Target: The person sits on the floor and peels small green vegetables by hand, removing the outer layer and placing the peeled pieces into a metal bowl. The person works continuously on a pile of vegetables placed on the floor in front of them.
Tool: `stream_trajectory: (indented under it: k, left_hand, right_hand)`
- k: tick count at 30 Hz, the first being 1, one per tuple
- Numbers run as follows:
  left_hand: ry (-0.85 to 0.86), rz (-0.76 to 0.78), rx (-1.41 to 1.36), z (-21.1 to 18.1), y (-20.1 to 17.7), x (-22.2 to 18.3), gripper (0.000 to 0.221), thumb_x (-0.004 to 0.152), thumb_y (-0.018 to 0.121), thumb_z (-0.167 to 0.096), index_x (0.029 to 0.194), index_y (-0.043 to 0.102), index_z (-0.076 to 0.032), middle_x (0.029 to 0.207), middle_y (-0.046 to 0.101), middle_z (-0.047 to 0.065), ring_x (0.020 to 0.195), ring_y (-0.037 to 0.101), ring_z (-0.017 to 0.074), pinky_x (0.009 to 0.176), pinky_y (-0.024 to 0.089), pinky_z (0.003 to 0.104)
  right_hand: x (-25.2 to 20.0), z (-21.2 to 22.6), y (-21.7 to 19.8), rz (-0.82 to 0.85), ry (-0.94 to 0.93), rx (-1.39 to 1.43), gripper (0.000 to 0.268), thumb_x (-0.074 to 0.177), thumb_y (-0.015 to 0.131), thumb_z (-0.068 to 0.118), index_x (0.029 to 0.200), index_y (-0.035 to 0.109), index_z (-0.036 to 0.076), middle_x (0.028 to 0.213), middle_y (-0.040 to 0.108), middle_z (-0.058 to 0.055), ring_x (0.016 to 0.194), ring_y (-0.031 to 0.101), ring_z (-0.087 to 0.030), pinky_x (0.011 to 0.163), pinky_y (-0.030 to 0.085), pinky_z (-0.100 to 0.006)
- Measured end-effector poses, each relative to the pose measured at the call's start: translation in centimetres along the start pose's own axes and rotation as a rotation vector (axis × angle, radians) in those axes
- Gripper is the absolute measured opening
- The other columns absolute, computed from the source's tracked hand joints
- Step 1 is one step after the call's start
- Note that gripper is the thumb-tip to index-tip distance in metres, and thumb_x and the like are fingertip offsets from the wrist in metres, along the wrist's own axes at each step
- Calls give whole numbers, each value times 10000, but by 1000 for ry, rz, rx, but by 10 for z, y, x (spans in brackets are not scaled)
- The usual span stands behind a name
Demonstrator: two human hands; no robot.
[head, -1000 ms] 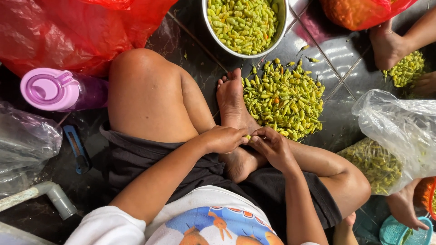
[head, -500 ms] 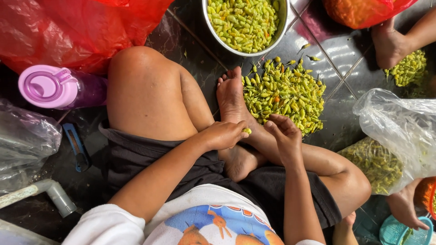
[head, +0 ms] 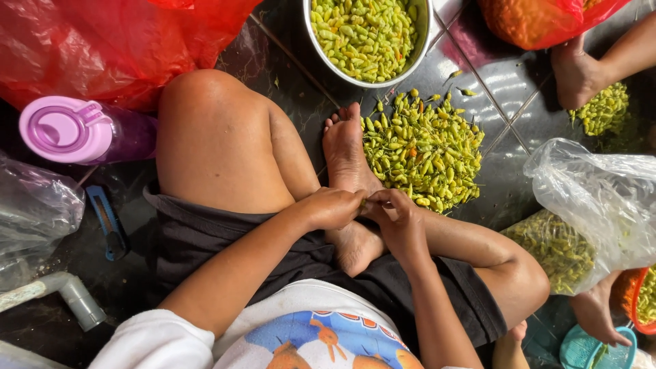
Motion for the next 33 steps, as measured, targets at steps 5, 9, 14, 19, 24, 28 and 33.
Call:
stream_trajectory:
  k: [5, 9, 14, 19, 24, 28, 33]
  left_hand:
    - [21, -2, 29, -3, 0, -10, 334, 992, 469, -171, 1248, 551, 26, 749, 718, 124, 761, 705, 377, 643, 555, 535]
    - [32, 72, -58, -9, 4, -18, 341, 980, 431, -215, 1171, 609, 4, 805, 737, 166, 859, 709, 414, 711, 560, 564]
    - [8, 274, -79, 11, 29, 4, 334, 1018, 305, -473, 1074, 583, -297, 512, 636, -185, 765, 753, 93, 723, 573, 334]
    - [-15, 170, -44, 0, 14, -8, 392, 1044, 361, -368, 1107, 661, -123, 784, 764, 89, 878, 738, 337, 758, 545, 453]
    - [39, 8, -46, 12, 23, 6, 356, 1063, 372, -404, 1131, 582, -125, 789, 744, 121, 836, 732, 360, 768, 556, 505]
    - [78, -182, 13, 15, 26, 11, 386, 1074, 364, -451, 1221, 468, -109, 842, 718, 146, 813, 728, 398, 725, 570, 566]
    - [105, -250, 40, -5, 4, 7, 340, 1078, 352, -421, 1218, 447, -126, 811, 703, 167, 781, 725, 417, 703, 564, 578]
  right_hand:
    - [-5, 10, 11, 12, -76, -156, 88, 906, 769, 80, 910, 741, 163, 849, 773, -7, 887, 747, -209, 947, 551, -383]
    - [-10, -10, 15, 94, 130, 229, 203, 907, 772, 55, 863, 579, 104, 897, 765, -44, 891, 709, -158, 903, 541, -358]
    - [-12, -39, 20, 116, 222, 587, 402, 911, 760, -32, 778, 423, 141, 845, 710, -19, 832, 634, -88, 821, 516, -255]
    - [-11, -37, 27, 182, 341, 861, 386, 973, 674, -39, 826, 394, 182, 901, 621, 12, 822, 556, -87, 780, 438, -234]
    - [14, -52, 2, -35, 214, 626, 131, 1026, 651, 89, 1071, 529, 98, 964, 661, -102, 910, 683, -190, 786, 572, -319]
    - [23, -7, -11, -16, 160, 330, 577, 1112, 464, 257, 1585, 246, 9, 1610, 203, -366, 1435, 300, -573, 1147, 292, -678]
    - [7, 3, 37, 121, 635, 1027, 661, 1024, 469, 550, 1501, 457, 92, 1384, 538, -153, 1206, 494, -295, 1039, 446, -464]
Point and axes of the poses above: each hand's wrist, its own x-axis towards the middle knuckle, its own y-axis out of the palm, z = x × y, the point moved 4 cm from there along x, towards the middle knuckle
